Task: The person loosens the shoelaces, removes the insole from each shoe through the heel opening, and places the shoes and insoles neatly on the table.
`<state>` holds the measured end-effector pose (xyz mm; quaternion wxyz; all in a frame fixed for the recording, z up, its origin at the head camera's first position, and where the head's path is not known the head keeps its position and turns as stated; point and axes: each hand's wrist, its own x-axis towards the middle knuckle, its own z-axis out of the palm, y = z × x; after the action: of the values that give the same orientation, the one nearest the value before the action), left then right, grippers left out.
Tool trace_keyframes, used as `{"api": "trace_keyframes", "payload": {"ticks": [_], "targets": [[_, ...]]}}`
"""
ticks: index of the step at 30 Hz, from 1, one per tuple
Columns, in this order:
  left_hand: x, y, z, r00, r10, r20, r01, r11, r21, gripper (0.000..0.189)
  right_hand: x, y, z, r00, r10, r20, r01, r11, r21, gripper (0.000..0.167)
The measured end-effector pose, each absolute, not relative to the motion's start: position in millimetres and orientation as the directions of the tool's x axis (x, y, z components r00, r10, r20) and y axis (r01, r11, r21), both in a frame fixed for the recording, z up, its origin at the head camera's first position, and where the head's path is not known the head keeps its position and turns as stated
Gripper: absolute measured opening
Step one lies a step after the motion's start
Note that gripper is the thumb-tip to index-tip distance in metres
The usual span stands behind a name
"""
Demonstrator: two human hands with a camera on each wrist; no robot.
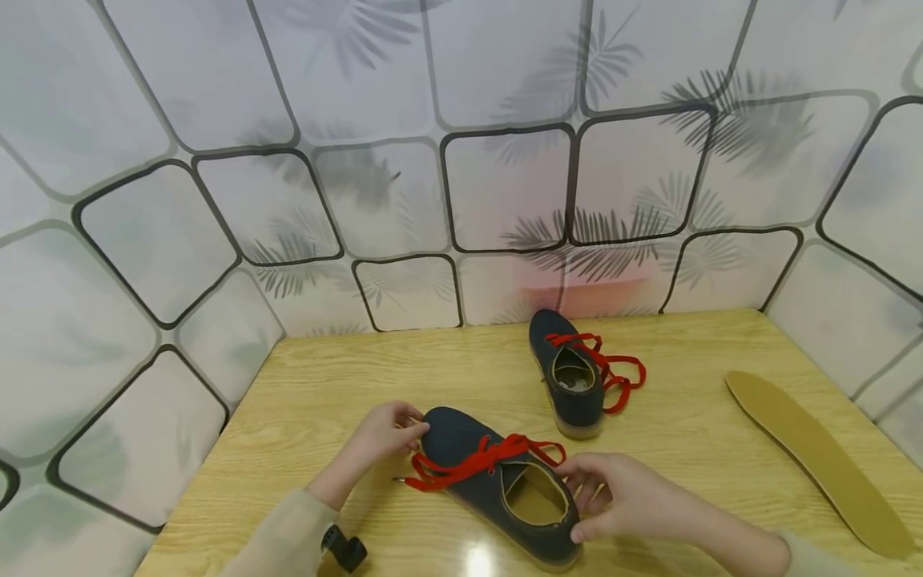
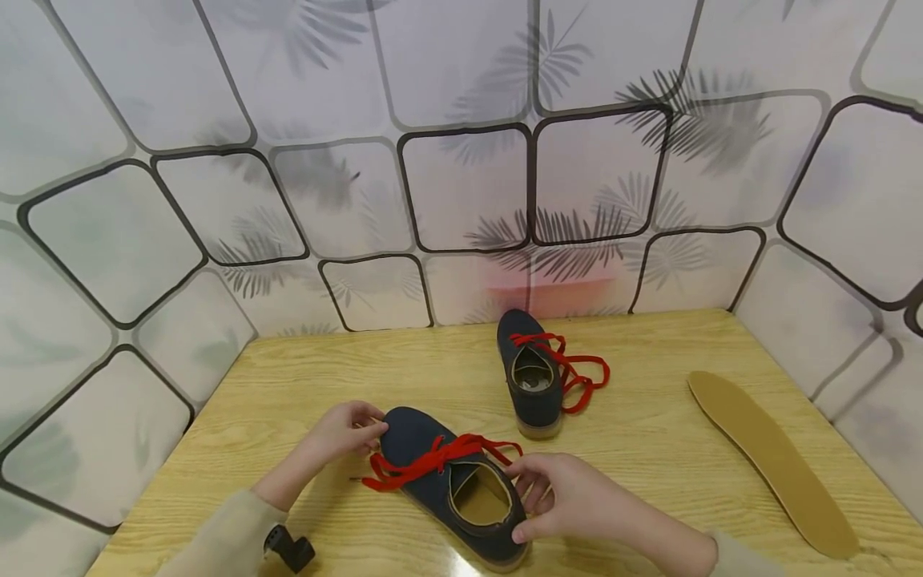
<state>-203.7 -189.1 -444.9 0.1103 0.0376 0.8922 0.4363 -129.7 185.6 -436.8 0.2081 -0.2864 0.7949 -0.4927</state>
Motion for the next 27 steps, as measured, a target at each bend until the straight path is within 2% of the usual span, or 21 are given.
{"api": "trace_keyframes", "payload": {"ticks": [6, 15, 21, 27], "targets": [[-202.1, -188.6, -445.1, -0.98, 0.13, -0.153, -0.039, 0.623, 0.782, 0.024, -131.8, 186.3, -441.9, -0.762, -0.648, -0.008, -0.259, 0.317, -0.912, 0.058], [-191.0, -191.3, -445.1, -0.966, 0.041, -0.257, -0.207, 0.474, 0.856, 0.028, -146.4, 204.0, -446.8, -0.75, -0.661, -0.031, -0.171, 0.24, -0.956, 0.06], [-184.6, -193.1, -444.4, -0.961, 0.054, -0.27, -0.223, 0.424, 0.878, 0.033, -159.8, 217.9, -442.2, -0.722, -0.689, -0.062, -0.083, 0.175, -0.981, 0.062], [-175.7, -194.8, -441.8, -0.956, 0.082, -0.283, -0.22, 0.438, 0.871, 0.037, -172.2, 229.4, -440.5, -0.716, -0.691, -0.1, -0.027, 0.17, -0.985, 0.06]]}}
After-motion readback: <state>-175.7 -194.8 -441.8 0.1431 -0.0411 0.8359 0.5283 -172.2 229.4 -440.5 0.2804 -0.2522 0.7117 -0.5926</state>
